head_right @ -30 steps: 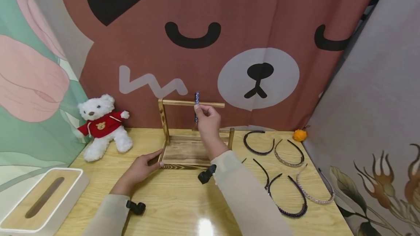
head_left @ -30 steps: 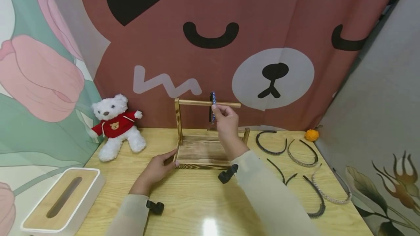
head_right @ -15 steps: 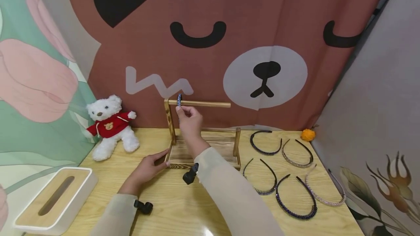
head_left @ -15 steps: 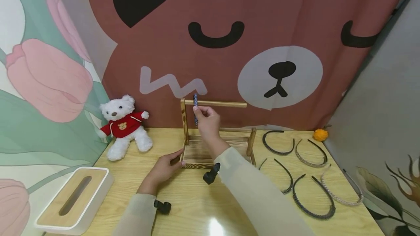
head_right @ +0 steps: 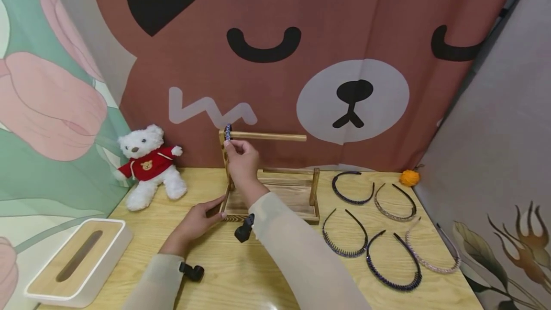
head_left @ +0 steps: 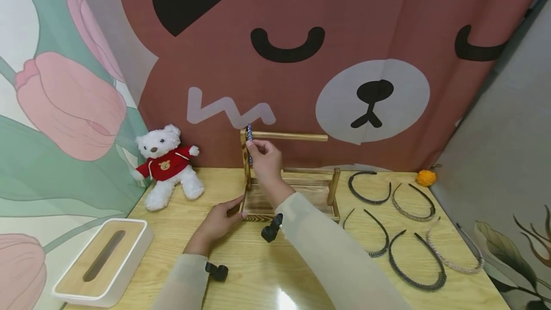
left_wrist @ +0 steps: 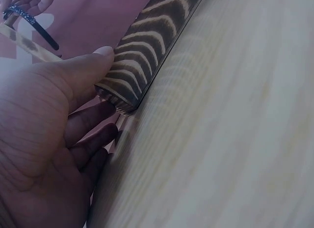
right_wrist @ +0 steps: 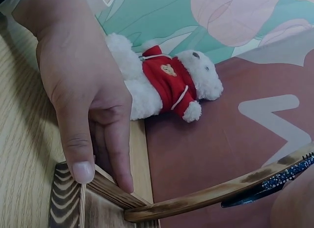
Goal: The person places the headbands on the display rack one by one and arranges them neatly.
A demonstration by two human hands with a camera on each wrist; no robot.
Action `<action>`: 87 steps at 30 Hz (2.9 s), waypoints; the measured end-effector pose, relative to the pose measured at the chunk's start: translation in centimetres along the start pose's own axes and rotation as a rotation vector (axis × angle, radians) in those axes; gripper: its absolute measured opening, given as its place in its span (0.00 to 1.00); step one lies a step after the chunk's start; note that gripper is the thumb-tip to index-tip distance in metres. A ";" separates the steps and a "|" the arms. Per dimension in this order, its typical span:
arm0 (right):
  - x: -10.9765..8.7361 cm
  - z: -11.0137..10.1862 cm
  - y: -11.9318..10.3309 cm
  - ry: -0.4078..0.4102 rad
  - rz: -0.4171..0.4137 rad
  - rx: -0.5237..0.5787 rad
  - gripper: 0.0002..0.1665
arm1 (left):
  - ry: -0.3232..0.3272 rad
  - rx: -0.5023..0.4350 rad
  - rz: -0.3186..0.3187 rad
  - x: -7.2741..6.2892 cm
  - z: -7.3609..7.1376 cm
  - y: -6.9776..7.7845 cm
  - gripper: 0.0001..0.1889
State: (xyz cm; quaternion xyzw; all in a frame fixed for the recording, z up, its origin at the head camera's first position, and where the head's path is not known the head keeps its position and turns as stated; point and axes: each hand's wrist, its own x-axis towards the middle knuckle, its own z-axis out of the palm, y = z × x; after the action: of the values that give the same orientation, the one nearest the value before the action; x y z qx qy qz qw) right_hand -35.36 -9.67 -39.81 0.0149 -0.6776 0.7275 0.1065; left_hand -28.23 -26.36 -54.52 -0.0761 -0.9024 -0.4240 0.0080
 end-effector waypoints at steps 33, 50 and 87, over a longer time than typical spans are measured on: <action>-7.2 -34.9 2.8 -0.515 -0.266 -0.931 0.16 | -0.039 0.050 -0.008 -0.4 -0.3 0.3 0.34; -7.4 -38.4 4.6 -0.742 -0.357 -1.141 0.17 | -0.062 0.021 -0.049 -0.4 -0.3 0.2 0.35; -1.8 -38.8 1.1 -0.330 0.084 -0.117 0.15 | -0.051 0.029 -0.037 -0.3 0.0 -0.1 0.35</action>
State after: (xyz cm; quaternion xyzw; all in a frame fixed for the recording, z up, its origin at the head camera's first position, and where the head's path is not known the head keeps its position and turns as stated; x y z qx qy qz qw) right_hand -29.05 28.43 -44.37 0.0994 -0.7271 0.6783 -0.0361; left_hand -27.97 -26.50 -54.65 -0.0700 -0.9096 -0.4090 -0.0219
